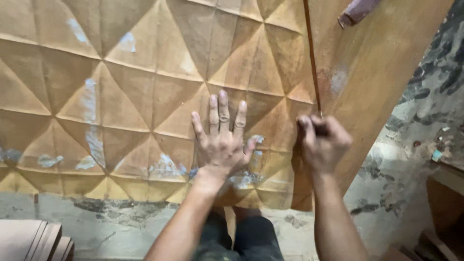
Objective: The person sands a large wooden panel with a geometric triangular pattern using a sanding block. They move the sanding block across the surface, focusing on the edges and the patterned areas. The person briefly pauses to inspect the sandpaper before continuing the sanding process.
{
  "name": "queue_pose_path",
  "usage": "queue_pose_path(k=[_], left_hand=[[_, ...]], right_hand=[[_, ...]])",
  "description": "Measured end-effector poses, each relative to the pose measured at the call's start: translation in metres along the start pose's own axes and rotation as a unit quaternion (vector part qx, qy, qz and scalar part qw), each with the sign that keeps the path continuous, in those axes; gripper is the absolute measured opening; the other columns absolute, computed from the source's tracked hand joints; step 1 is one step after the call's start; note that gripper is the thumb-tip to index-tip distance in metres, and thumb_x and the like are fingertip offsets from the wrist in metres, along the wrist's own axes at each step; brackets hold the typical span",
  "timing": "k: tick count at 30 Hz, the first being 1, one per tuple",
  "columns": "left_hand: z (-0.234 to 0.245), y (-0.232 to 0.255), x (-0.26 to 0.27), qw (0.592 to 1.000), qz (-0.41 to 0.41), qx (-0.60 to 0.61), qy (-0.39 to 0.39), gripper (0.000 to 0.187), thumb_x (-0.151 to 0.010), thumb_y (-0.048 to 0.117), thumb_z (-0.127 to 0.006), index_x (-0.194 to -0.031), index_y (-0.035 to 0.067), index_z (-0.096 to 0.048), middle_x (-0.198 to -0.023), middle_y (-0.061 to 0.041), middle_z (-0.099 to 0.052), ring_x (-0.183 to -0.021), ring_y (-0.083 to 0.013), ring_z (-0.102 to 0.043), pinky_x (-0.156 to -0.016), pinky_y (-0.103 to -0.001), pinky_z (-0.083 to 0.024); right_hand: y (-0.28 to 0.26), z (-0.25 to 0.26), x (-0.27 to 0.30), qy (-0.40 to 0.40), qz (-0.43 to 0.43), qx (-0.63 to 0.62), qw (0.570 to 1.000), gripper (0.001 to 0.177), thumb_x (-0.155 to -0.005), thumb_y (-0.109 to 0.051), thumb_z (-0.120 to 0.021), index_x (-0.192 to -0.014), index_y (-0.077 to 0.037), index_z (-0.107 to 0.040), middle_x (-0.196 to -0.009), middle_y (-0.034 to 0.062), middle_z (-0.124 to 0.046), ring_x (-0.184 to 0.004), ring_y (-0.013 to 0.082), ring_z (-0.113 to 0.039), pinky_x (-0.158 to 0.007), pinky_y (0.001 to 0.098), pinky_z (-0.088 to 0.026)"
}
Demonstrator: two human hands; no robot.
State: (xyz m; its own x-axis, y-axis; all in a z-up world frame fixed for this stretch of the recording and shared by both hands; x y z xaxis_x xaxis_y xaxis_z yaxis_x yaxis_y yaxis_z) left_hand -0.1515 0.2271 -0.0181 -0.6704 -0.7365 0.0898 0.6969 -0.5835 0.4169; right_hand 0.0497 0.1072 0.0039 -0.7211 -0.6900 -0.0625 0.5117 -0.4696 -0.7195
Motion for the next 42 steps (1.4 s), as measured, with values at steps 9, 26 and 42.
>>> queue_pose_path(k=[9, 26, 42], left_hand=[[0.003, 0.002, 0.007, 1.000, 0.002, -0.017, 0.023, 0.079, -0.096, 0.058, -0.061, -0.160, 0.016, -0.044, -0.167, -0.027, -0.026, -0.156, -0.0421, -0.023, -0.120, -0.073, -0.012], [0.013, 0.007, 0.000, 0.999, 0.009, -0.022, 0.047, 0.079, -0.093, 0.057, -0.063, -0.158, 0.017, -0.046, -0.166, -0.026, -0.029, -0.153, -0.0417, -0.030, -0.121, -0.071, -0.017], [0.008, 0.003, 0.010, 0.998, 0.013, -0.011, 0.059, 0.076, -0.090, 0.051, -0.066, -0.158, 0.020, -0.048, -0.167, -0.022, -0.032, -0.154, -0.0382, -0.033, -0.124, -0.067, -0.018]], right_hand=[[-0.007, 0.010, -0.008, -0.010, 0.015, 0.049, 0.999, 0.019, -0.093, -0.013, -0.087, -0.086, -0.003, -0.072, -0.086, 0.0120, -0.075, -0.075, 0.0179, -0.072, -0.070, 0.0312, -0.057], [-0.023, 0.018, 0.004, -0.012, 0.085, 0.060, 0.995, 0.026, -0.090, -0.017, -0.089, -0.082, -0.005, -0.067, -0.081, 0.0115, -0.069, -0.070, 0.0219, -0.070, -0.068, 0.0346, -0.056], [-0.040, -0.007, 0.008, -0.115, 0.276, 0.190, 0.935, 0.055, -0.097, -0.023, -0.080, -0.143, 0.000, -0.062, -0.150, 0.0274, -0.048, -0.131, 0.0410, -0.053, -0.109, 0.0461, -0.051]])
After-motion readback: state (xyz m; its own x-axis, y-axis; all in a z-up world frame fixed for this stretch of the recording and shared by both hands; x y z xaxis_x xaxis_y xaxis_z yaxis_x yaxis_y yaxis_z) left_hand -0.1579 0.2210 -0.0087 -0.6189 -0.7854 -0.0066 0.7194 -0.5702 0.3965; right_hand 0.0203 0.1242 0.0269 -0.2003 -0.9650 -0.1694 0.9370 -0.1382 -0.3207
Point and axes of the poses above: each hand's wrist, its own x-axis away from the middle knuckle, its own z-axis out of the back of the hand, y = z × x, the point moved 6 cm from there along -x, towards the middle knuckle
